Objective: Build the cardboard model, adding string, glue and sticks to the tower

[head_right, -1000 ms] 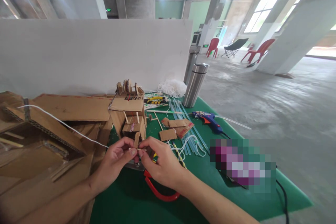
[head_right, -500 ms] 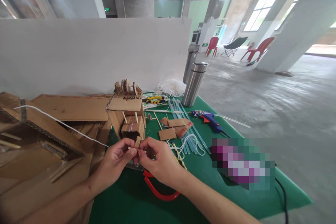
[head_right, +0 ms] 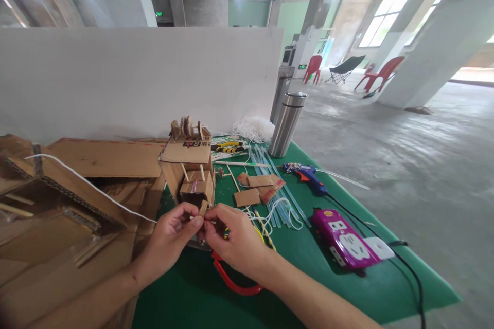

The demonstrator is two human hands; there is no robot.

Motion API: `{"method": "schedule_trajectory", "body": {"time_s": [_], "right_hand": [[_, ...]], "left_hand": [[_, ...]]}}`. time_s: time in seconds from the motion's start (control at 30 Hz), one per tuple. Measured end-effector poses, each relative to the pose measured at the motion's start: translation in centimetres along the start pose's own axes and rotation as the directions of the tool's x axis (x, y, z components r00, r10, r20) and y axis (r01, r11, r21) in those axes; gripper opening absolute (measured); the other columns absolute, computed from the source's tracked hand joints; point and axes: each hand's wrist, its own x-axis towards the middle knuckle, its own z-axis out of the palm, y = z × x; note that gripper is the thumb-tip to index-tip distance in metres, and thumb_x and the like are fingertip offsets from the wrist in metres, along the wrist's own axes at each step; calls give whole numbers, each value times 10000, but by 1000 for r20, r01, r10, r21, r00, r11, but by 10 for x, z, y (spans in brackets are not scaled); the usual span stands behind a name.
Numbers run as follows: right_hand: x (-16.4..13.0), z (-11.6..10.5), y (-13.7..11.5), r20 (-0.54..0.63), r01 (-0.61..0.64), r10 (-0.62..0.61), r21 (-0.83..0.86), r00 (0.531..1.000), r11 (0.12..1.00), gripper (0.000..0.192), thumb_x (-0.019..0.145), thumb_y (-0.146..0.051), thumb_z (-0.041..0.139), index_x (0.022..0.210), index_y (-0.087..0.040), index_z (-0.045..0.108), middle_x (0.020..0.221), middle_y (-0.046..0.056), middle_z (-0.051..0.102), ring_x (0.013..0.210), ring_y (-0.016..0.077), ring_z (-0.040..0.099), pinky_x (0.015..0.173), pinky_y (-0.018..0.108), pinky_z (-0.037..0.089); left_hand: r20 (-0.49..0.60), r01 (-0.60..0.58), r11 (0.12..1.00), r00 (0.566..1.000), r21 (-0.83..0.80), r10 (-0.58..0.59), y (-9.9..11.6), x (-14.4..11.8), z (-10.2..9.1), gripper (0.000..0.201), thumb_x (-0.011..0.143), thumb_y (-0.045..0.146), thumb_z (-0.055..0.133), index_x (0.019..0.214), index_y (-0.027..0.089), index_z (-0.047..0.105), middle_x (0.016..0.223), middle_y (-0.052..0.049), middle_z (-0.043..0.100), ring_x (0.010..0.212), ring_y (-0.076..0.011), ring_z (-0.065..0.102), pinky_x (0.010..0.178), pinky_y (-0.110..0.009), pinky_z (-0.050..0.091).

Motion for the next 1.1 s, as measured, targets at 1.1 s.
{"method": "schedule_trajectory", "body": {"time_s": [1.1], "right_hand": [[0,2,15,-37,410,-422,-175,906,895,234,915,-93,525,1107,-182,625,977,102,713,875,193,704,734,298,602]], "left_hand": [[-63,3,990,998,-138,-12,2,3,1,381,635,452,851,705,166,609,669,28,637,626,-109,575,624,-222,495]]}}
